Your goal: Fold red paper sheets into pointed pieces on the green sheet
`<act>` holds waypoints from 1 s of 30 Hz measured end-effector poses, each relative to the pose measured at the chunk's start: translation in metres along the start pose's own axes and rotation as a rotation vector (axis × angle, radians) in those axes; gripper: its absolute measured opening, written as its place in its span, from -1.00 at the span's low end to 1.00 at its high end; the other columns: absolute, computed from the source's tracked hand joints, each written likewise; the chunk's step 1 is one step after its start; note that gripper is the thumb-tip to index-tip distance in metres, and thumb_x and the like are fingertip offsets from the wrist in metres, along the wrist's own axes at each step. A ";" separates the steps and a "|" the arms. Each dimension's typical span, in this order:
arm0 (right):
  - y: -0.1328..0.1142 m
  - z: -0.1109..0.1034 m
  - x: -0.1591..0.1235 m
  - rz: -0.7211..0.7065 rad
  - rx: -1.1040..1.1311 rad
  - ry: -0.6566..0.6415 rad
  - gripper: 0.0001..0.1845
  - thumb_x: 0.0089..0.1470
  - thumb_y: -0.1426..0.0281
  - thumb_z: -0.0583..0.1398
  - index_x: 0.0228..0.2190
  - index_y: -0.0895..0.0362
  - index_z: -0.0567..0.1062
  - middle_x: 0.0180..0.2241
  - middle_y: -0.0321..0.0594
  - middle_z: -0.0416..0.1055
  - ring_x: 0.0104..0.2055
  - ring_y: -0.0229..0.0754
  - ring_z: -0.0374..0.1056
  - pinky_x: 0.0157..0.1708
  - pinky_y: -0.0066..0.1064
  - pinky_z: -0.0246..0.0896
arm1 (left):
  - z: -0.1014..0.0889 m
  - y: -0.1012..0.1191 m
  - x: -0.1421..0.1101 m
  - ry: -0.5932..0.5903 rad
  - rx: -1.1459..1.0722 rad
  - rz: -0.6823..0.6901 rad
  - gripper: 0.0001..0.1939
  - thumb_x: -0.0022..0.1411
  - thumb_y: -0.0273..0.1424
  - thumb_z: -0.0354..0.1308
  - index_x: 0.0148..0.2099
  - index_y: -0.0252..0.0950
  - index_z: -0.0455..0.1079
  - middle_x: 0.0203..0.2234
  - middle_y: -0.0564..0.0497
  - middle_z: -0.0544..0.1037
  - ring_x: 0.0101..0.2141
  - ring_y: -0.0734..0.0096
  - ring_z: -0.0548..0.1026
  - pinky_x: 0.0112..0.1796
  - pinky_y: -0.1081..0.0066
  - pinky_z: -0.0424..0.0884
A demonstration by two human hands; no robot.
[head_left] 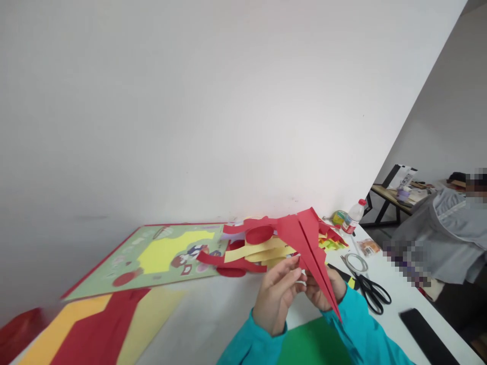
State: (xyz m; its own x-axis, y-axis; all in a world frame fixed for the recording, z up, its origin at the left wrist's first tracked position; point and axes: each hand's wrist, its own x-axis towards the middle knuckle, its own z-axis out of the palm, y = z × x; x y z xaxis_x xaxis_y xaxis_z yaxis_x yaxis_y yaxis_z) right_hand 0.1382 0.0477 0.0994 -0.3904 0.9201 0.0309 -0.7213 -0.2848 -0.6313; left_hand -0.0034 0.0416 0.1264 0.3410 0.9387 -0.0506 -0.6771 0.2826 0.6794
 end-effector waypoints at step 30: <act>0.009 0.020 -0.054 0.259 -0.281 0.395 -0.44 -0.19 -0.01 0.26 -0.35 0.24 0.44 -0.64 -0.24 0.44 -0.71 -0.29 0.32 -0.73 -0.57 0.13 | 0.000 -0.004 0.005 0.178 0.012 0.085 -0.63 -0.30 -0.35 0.42 -0.40 -0.38 0.41 -0.59 0.06 0.47 -0.61 0.56 0.34 -0.61 0.53 0.29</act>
State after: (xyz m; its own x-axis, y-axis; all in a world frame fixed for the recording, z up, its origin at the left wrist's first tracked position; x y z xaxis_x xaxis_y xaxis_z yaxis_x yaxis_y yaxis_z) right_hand 0.1415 -0.0099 0.1073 -0.2514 0.8757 -0.4122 -0.4282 -0.4826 -0.7641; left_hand 0.0013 0.0454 0.1230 0.1612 0.9795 -0.1209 -0.6907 0.1995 0.6951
